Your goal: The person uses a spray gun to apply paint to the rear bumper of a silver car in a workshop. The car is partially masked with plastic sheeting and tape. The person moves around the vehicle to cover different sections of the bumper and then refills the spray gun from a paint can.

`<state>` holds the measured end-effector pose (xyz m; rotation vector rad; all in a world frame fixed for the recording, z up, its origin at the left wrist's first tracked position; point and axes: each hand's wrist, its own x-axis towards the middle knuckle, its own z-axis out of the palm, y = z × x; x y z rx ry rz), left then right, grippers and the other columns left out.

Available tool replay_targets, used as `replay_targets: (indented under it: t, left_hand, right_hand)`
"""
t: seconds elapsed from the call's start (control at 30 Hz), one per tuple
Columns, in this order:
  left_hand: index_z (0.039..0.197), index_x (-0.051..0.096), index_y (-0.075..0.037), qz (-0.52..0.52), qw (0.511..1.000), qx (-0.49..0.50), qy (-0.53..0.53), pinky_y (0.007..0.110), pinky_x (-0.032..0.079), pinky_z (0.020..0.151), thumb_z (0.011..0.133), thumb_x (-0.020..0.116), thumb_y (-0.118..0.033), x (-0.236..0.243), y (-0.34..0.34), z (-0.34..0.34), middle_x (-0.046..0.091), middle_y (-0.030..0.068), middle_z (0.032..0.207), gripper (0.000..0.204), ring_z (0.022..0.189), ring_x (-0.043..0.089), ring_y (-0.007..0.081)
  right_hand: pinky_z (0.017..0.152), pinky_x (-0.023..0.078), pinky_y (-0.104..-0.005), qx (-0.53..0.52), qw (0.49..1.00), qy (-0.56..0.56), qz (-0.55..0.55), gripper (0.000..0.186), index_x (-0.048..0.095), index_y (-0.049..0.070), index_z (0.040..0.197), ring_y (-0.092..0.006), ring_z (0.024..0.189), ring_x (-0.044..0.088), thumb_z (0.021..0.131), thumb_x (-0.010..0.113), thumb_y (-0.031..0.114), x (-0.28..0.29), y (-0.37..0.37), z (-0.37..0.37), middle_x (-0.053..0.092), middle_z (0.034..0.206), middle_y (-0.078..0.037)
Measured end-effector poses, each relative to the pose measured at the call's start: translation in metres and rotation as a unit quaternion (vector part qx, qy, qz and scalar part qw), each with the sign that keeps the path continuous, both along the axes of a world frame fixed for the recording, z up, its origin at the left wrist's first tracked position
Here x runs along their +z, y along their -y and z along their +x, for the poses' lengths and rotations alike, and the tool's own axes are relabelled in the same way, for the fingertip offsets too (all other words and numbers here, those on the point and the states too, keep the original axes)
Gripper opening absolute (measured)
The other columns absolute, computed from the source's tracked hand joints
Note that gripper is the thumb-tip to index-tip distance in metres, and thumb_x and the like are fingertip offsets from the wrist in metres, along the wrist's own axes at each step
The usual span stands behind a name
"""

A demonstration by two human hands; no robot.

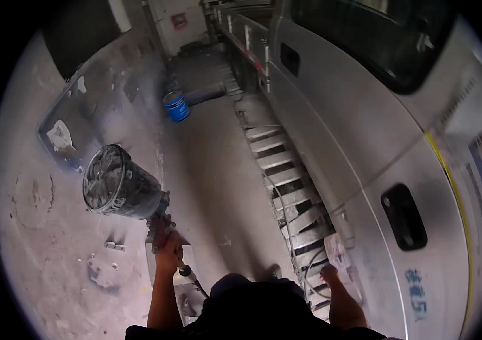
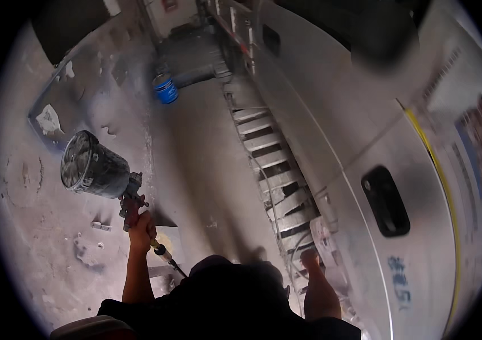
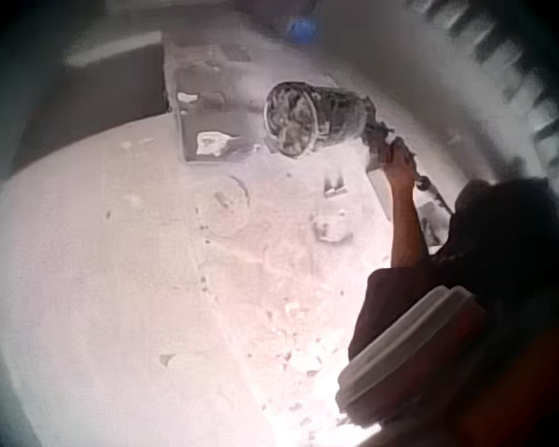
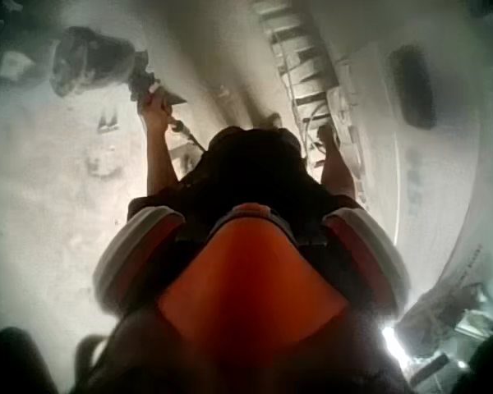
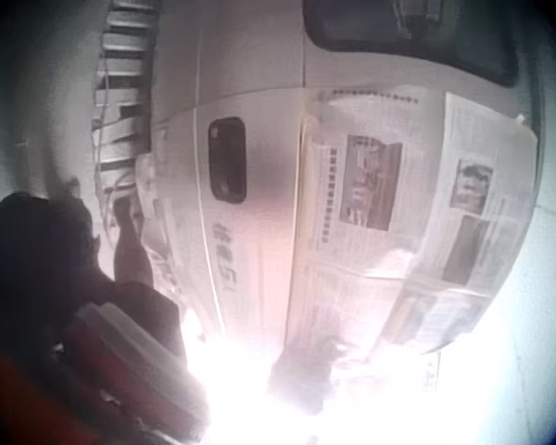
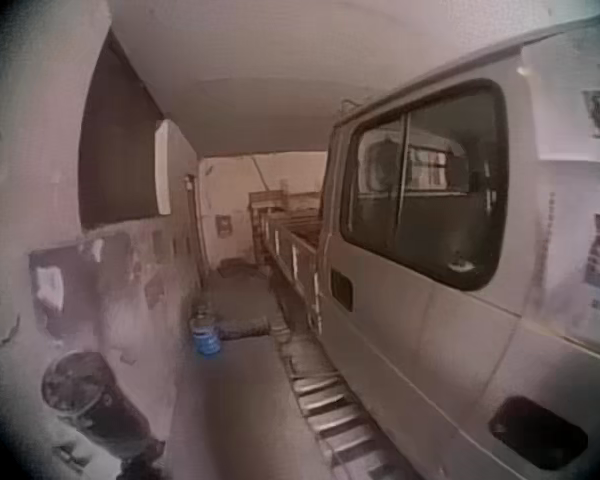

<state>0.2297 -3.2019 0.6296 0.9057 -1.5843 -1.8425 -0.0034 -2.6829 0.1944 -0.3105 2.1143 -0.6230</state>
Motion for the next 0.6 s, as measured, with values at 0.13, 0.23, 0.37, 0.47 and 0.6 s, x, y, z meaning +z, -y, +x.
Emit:
replay_targets:
  t: [0.13, 0.23, 0.37, 0.47, 0.6]
  left_hand:
    - [0.134, 0.041, -0.013, 0.016, 0.997, 0.064, 0.025, 0.022, 0.026, 0.035, 0.09, 0.052, -0.011, 0.007, 0.029, -0.021, 0.038, -0.0055, 0.057, 0.046, 0.041, 0.031, 0.0038]
    - [0.126, 0.045, -0.012, 0.019, 0.997, 0.076, 0.028, 0.022, 0.026, 0.036, 0.089, 0.054, -0.012, -0.011, 0.07, -0.051, 0.039, -0.0054, 0.057, 0.038, 0.041, 0.033, 0.004]
    - [0.116, 0.052, -0.01, 0.03, 0.999, 0.034, -0.024, 0.023, 0.027, 0.036, 0.089, 0.057, -0.014, -0.034, 0.149, -0.145, 0.04, -0.0054, 0.056, 0.028, 0.041, 0.036, 0.0043]
    - [0.083, 0.05, -0.012, 0.047, 0.997, 0.054, 0.005, 0.023, 0.027, 0.035, 0.088, 0.059, -0.016, -0.039, 0.196, -0.169, 0.039, -0.0062, 0.053, 0.011, 0.04, 0.036, 0.0044]
    - [0.139, 0.036, -0.017, 0.036, 0.998, 0.012, 0.053, 0.022, 0.025, 0.034, 0.091, 0.05, -0.013, -0.019, 0.29, -0.221, 0.033, -0.006, 0.053, 0.05, 0.038, 0.028, 0.0043]
  right_hand:
    - [0.037, 0.038, -0.028, -0.325, 0.927, 0.0, -0.188, 0.008, 0.056, 0.009, 0.079, -0.0149, 0.045, 0.05, 0.084, 0.051, 0.013, 0.065, 0.132, -0.068, 0.054, 0.063, -0.004]
    - [0.042, 0.041, -0.0295, -0.256, 0.946, 0.063, -0.186, 0.008, 0.058, 0.01, 0.073, -0.0159, 0.049, 0.054, 0.077, 0.059, 0.016, 0.057, 0.19, -0.105, 0.058, 0.064, -0.003]
    - [0.05, 0.047, -0.0356, 0.403, 0.821, -0.396, 0.079, 0.014, 0.06, 0.016, 0.068, -0.0204, 0.054, 0.059, 0.068, 0.068, 0.027, -0.017, 0.198, -0.171, 0.06, 0.064, 0.002]
    - [0.046, 0.041, -0.0373, 0.167, 0.986, 0.004, -0.014, 0.014, 0.056, 0.015, 0.065, -0.0193, 0.054, 0.055, 0.072, 0.063, 0.025, -0.02, 0.22, -0.15, 0.054, 0.062, -0.001]
    - [0.041, 0.033, -0.0395, -0.27, 0.874, 0.388, -0.11, 0.018, 0.052, 0.013, 0.062, -0.018, 0.054, 0.049, 0.077, 0.056, 0.022, 0.02, 0.271, -0.13, 0.047, 0.059, -0.006]
